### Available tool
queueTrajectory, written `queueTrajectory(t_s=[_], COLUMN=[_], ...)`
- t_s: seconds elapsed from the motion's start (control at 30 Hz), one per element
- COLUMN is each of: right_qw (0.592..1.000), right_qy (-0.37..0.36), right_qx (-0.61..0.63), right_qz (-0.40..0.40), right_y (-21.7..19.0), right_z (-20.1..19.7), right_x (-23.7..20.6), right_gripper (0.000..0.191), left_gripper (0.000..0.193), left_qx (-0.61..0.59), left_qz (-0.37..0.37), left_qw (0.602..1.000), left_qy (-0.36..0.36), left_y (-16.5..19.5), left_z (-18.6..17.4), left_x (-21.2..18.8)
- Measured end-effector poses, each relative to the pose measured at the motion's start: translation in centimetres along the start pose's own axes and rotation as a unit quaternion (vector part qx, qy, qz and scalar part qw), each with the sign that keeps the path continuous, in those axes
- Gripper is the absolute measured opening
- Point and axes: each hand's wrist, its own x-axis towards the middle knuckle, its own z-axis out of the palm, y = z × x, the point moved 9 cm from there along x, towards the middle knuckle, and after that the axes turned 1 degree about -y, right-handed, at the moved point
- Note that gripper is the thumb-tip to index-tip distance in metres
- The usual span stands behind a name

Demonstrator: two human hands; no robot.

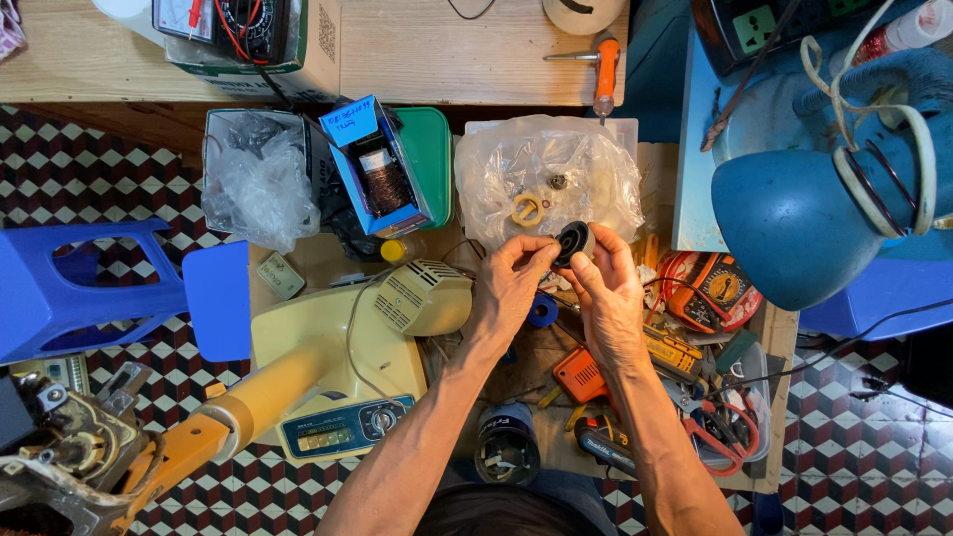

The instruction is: The person disassembles a small electric fan, removes the motor housing, and uses a cordless drill and screwdriver to work on the motor shaft and internal components. They handle small parts from a plastic bag and reassemble the motor housing onto the fan base.

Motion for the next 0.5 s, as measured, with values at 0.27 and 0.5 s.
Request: queueTrajectory(t_s=[0.27, 0.5], right_qw=[0.995, 0.912], right_qy=[0.050, -0.001], right_qx=[0.082, -0.403], right_qz=[0.030, -0.076], right_y=[0.1, -4.9], right_z=[-1.3, 3.4], right_x=[-0.5, -0.7], right_gripper=[0.048, 0.055], left_gripper=[0.028, 0.028], left_qx=[0.049, 0.085], left_qz=[-0.013, 0.075], left_qw=[0.998, 0.993], left_qy=[0.034, 0.041], left_y=[1.3, 4.5], left_z=[-2.2, -4.9], left_x=[0.2, 3.2])
